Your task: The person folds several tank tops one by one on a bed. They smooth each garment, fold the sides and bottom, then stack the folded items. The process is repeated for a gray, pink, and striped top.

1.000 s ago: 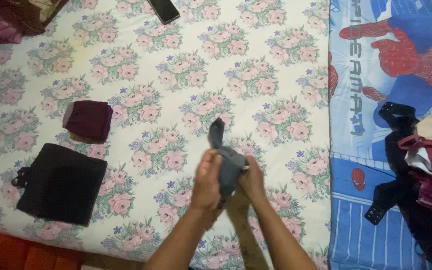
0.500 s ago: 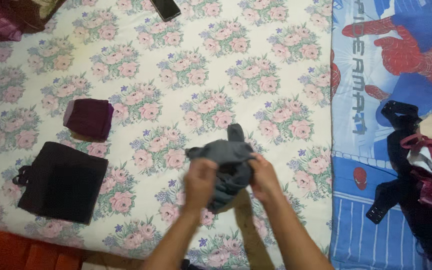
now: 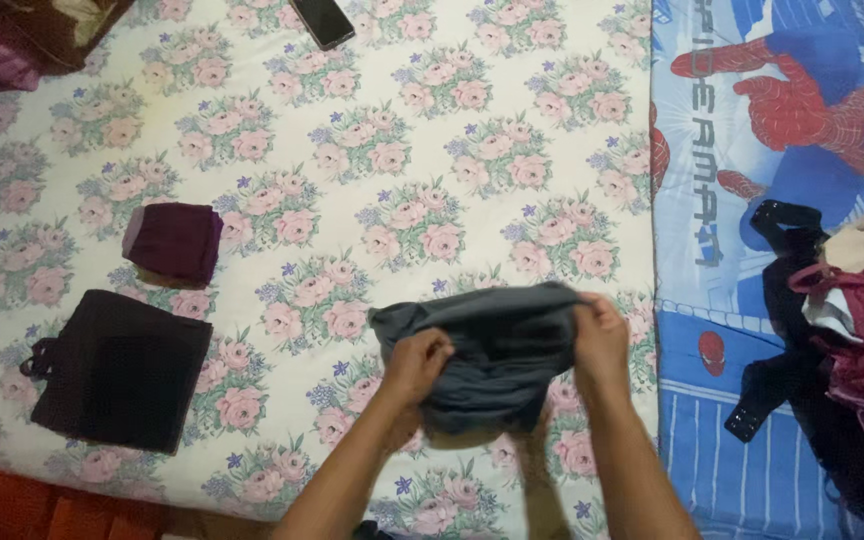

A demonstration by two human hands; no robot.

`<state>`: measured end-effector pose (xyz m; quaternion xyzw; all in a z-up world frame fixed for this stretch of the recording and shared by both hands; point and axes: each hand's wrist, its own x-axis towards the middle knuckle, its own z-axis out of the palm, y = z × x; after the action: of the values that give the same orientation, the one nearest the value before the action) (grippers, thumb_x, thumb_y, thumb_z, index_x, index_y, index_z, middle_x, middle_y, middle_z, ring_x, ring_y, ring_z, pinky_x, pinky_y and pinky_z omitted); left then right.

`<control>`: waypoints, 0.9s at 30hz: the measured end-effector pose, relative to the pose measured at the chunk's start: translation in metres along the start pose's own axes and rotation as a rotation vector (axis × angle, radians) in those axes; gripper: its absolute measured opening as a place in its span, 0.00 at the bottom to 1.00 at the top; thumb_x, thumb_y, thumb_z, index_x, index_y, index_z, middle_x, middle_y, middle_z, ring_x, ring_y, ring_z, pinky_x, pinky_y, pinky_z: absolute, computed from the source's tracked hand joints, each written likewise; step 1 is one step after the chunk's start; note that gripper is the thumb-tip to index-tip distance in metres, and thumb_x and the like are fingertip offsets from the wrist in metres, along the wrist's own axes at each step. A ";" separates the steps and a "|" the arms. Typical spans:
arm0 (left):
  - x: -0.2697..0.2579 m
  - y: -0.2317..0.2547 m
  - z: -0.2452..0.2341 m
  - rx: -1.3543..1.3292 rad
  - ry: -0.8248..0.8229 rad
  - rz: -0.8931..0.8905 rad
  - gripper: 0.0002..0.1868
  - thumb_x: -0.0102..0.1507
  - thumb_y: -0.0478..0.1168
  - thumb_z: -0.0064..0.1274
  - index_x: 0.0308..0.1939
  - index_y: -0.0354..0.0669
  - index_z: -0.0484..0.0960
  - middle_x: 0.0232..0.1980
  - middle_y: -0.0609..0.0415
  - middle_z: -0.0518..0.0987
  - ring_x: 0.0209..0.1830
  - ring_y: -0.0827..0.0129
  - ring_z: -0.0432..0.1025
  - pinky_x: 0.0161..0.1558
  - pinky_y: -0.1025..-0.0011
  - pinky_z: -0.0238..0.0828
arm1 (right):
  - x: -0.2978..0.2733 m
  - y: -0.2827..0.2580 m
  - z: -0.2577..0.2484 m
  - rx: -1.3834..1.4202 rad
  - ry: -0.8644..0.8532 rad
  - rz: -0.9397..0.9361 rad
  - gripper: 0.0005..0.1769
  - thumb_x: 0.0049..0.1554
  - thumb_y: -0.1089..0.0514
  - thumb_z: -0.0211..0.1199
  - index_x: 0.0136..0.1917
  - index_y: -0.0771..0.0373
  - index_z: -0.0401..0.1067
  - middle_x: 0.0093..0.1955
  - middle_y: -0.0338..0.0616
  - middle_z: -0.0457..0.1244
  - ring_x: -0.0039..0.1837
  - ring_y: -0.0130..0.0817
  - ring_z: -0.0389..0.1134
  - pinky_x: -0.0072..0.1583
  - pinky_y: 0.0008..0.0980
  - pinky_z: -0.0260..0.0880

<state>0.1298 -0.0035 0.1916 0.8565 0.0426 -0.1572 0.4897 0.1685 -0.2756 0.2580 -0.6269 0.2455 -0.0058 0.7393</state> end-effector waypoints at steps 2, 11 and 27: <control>-0.013 0.027 -0.021 -0.263 -0.045 0.085 0.09 0.66 0.40 0.54 0.46 0.39 0.81 0.43 0.50 0.82 0.47 0.58 0.77 0.53 0.60 0.74 | 0.027 0.018 -0.028 -0.287 0.118 -0.132 0.09 0.64 0.63 0.58 0.55 0.70 0.73 0.47 0.46 0.68 0.46 0.32 0.67 0.49 0.31 0.69; -0.026 0.092 -0.042 -1.429 0.000 0.016 0.09 0.67 0.37 0.37 0.45 0.40 0.73 0.47 0.49 0.78 0.49 0.67 0.73 0.60 0.64 0.68 | -0.029 0.076 0.008 -0.483 -0.198 -0.295 0.28 0.50 0.51 0.72 0.62 0.57 0.71 0.62 0.45 0.66 0.64 0.40 0.68 0.61 0.38 0.70; -0.020 0.081 -0.173 -0.550 0.093 -0.046 0.08 0.70 0.41 0.54 0.40 0.42 0.74 0.38 0.48 0.80 0.34 0.68 0.73 0.37 0.70 0.71 | -0.013 -0.049 -0.047 -0.028 -0.576 -0.077 0.01 0.59 0.65 0.63 0.45 0.64 0.73 0.40 0.40 0.67 0.43 0.28 0.67 0.48 0.29 0.70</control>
<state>0.1687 0.1039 0.3461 0.6965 0.1254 -0.1113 0.6977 0.1546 -0.3252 0.3040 -0.6219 0.0016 0.1477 0.7690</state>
